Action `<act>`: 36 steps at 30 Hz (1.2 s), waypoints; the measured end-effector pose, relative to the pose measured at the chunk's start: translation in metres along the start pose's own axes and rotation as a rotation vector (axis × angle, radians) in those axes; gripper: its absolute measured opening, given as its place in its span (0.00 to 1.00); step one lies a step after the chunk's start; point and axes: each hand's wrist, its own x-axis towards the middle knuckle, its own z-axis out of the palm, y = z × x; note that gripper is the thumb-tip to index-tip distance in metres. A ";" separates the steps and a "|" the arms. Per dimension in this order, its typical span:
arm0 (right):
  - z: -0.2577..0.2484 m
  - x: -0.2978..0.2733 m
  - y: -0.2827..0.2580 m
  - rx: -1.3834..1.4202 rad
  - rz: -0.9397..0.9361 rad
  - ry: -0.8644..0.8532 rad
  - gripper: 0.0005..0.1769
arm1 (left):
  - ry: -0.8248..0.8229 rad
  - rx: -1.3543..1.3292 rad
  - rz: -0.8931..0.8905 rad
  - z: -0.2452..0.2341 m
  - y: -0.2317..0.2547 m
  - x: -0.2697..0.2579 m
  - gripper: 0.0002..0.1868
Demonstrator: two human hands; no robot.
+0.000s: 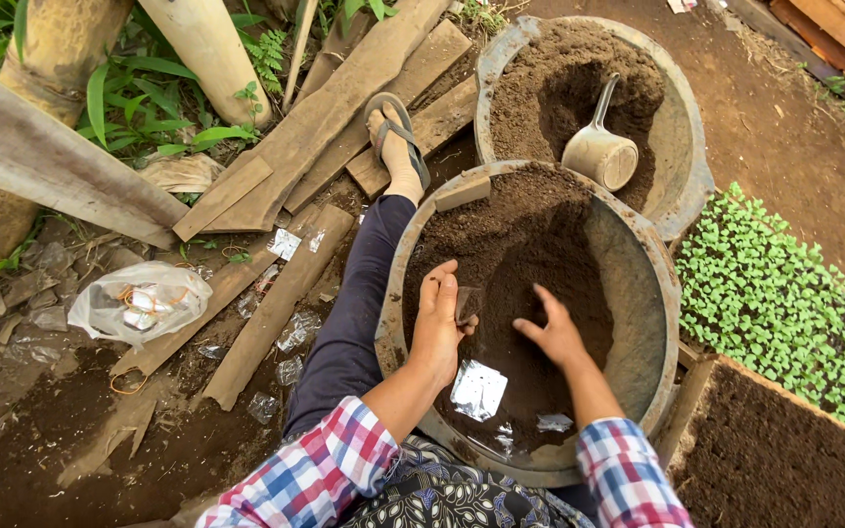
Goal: The person scoops soil from a large bucket, wraps it around a seed packet, and forms a compact ball. They then place the seed ball into a wooden tray filled with soil. This process is repeated multiple times.
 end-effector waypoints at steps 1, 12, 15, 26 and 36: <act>0.012 0.001 -0.002 0.124 0.093 -0.031 0.41 | -0.031 0.004 0.008 0.000 0.005 0.001 0.19; -0.065 -0.034 -0.135 0.524 0.050 -0.187 0.24 | -0.137 -0.175 -0.003 -0.005 -0.012 0.017 0.28; -0.097 -0.056 -0.190 -0.035 -0.160 -0.280 0.21 | -0.174 -0.122 -0.018 0.002 -0.018 0.014 0.28; -0.075 -0.068 -0.153 -0.373 -0.240 -0.012 0.09 | -0.172 -0.215 -0.107 0.008 -0.041 0.010 0.32; -0.090 -0.102 -0.132 0.232 -0.014 -0.045 0.27 | -0.255 -0.235 -0.121 0.044 -0.053 -0.012 0.38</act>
